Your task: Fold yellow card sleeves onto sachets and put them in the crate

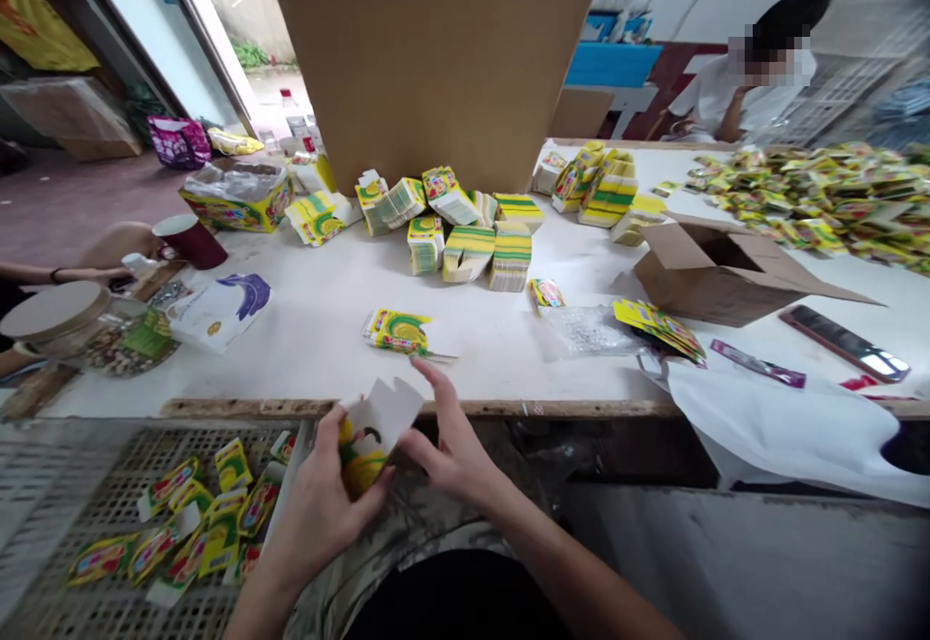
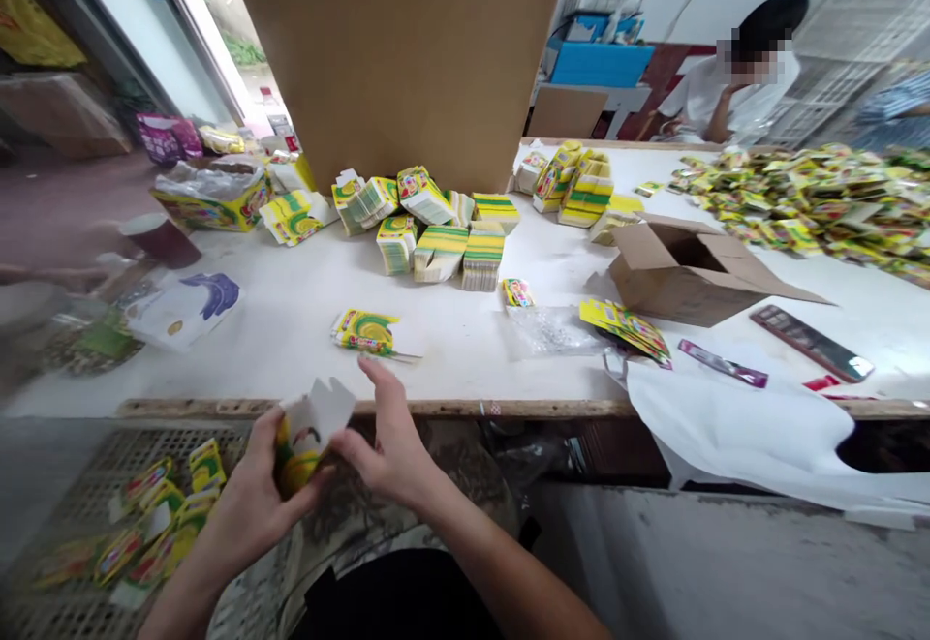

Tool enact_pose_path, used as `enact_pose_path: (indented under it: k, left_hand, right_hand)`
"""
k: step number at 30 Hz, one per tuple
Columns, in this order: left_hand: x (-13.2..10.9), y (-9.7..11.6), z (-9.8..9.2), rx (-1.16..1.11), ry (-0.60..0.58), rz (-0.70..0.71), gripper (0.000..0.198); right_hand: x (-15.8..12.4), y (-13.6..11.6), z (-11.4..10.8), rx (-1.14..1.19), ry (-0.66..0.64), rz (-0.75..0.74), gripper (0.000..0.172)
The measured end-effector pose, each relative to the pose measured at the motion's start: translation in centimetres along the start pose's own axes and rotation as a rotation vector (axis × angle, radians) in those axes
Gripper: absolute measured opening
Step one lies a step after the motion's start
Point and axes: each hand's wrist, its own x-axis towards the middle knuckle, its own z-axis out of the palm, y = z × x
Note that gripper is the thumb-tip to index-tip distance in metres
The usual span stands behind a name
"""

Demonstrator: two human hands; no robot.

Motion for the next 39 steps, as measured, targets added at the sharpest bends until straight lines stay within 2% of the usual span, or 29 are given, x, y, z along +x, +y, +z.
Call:
enact_pose_path:
  k: [2,4,7,10,13,14,16,18,20,21,23,26,27,30,33,36,39]
  left_hand:
    - [-0.4,0.7,0.8,-0.044,0.053,-0.006,0.075]
    - [-0.7,1.2,1.3,-0.082,0.067,0.017,0.072]
    - [-0.7,1.3,1.3,-0.021,-0.007,0.101,0.054]
    - [-0.6,0.8,1.0,0.053,-0.076,0.103,0.045]
    - [-0.2,0.3,1.1,-0.017,-0.099,0.066,0.056]
    - [-0.1,0.1,1.4,-0.040,-0.068,0.076,0.060]
    - [0.2,-0.1,2.0,-0.051,0.097,0.088,0.070]
    - [0.3,-0.4,2.3,-0.077,0.277,-0.006,0.080]
    - [0.4,-0.6,2.2,-0.235,0.297,-0.197,0.075]
    - [0.5,-0.6,1.9,-0.355,0.264,-0.286,0.066]
    - [0.6,-0.8,1.2,-0.579,0.229,-0.384,0.047]
    - [0.9,-0.7,0.1,-0.728,0.351,-0.396,0.043]
    - [0.9,-0.5,-0.2,-0.753,0.366,-0.399,0.045]
    - [1.0,0.0,-0.8,-0.824,0.283,-0.441,0.052]
    - [0.9,0.2,-0.9,-0.849,0.215,-0.466,0.058]
    - [0.7,0.2,-0.7,-0.854,0.217,-0.447,0.057]
    - [0.6,0.6,-0.1,-0.840,0.284,-0.404,0.051]
  right_hand:
    - [-0.1,0.6,0.9,0.358,-0.076,0.228,0.053]
    - [0.0,0.8,1.5,0.626,-0.161,0.417,0.047]
    - [0.1,0.4,1.3,0.695,-0.226,0.518,0.044]
    - [0.0,0.0,0.8,0.555,-0.227,0.394,0.050]
    - [0.0,-0.1,0.9,0.268,-0.227,0.123,0.055]
    - [0.0,0.0,1.1,0.169,-0.224,0.038,0.055]
    - [0.2,0.4,1.4,0.029,-0.173,-0.057,0.057]
    - [0.6,1.0,1.4,-0.023,-0.026,-0.058,0.059]
    - [0.9,1.6,1.0,-0.074,0.115,-0.055,0.059]
    - [1.0,2.0,0.7,-0.114,0.124,-0.081,0.060]
    - [0.9,2.6,0.2,-0.209,0.007,-0.171,0.063]
    - [0.5,3.4,-0.2,-0.313,-0.195,-0.262,0.064]
    - [0.4,3.6,-0.3,-0.332,-0.214,-0.269,0.063]
    - [0.3,3.8,-0.6,-0.360,-0.249,-0.281,0.057]
    - [0.4,3.2,-0.9,-0.345,-0.267,-0.294,0.062]
    - [0.4,2.3,-0.9,-0.355,-0.275,-0.300,0.070]
    - [0.3,1.9,-0.3,-0.460,-0.323,-0.295,0.081]
